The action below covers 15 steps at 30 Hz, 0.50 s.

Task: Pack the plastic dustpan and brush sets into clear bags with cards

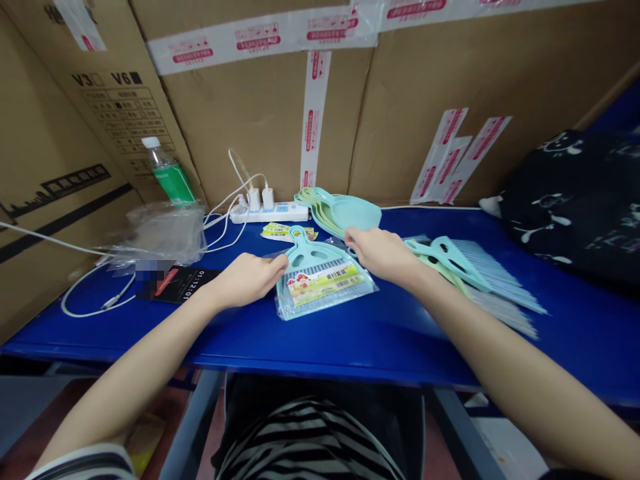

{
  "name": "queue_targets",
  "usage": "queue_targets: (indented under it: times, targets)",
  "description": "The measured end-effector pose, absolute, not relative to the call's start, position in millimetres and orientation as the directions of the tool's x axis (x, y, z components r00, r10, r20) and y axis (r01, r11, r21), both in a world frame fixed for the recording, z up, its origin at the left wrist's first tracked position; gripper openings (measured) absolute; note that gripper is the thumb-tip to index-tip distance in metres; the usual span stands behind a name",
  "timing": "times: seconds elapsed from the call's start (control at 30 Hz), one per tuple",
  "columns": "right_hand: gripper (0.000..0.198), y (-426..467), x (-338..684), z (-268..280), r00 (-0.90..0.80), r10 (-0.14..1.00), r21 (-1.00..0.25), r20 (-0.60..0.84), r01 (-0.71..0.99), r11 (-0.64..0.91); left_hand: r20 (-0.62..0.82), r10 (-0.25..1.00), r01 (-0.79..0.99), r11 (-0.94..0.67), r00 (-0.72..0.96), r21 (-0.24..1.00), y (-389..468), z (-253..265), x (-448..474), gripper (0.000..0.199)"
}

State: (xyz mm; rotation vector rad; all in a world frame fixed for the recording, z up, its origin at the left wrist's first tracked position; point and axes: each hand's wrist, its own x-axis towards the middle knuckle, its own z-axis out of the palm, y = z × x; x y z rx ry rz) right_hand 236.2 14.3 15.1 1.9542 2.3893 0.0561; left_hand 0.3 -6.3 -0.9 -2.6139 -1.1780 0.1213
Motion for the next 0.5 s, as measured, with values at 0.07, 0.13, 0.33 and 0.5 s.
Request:
queue_targets:
  times: [0.07, 0.13, 0.33, 0.5]
  targets:
    - [0.033, 17, 240, 18, -0.193, 0.980, 0.012, 0.052, 0.981, 0.193, 0.033, 0.784, 0.755, -0.583, 0.619, -0.301, -6, -1, 1, 0.022]
    - [0.038, 18, 245, 21, -0.175, 0.976, -0.009, 0.131, 0.984, 0.178, 0.016, 0.803, 0.765, -0.562, 0.596, -0.314, -5, -1, 1, 0.025]
    - [0.037, 15, 252, 23, -0.064, 0.995, 0.103, 0.076, 0.993, 0.056, -0.034, 0.799, 0.746, -0.575, 0.601, -0.334, -2, -7, -3, 0.041]
    - [0.044, 14, 249, 18, 0.043, 0.994, 0.142, -0.102, 0.989, -0.029, -0.057, 0.798, 0.738, -0.580, 0.600, -0.345, -1, -8, -4, 0.047]
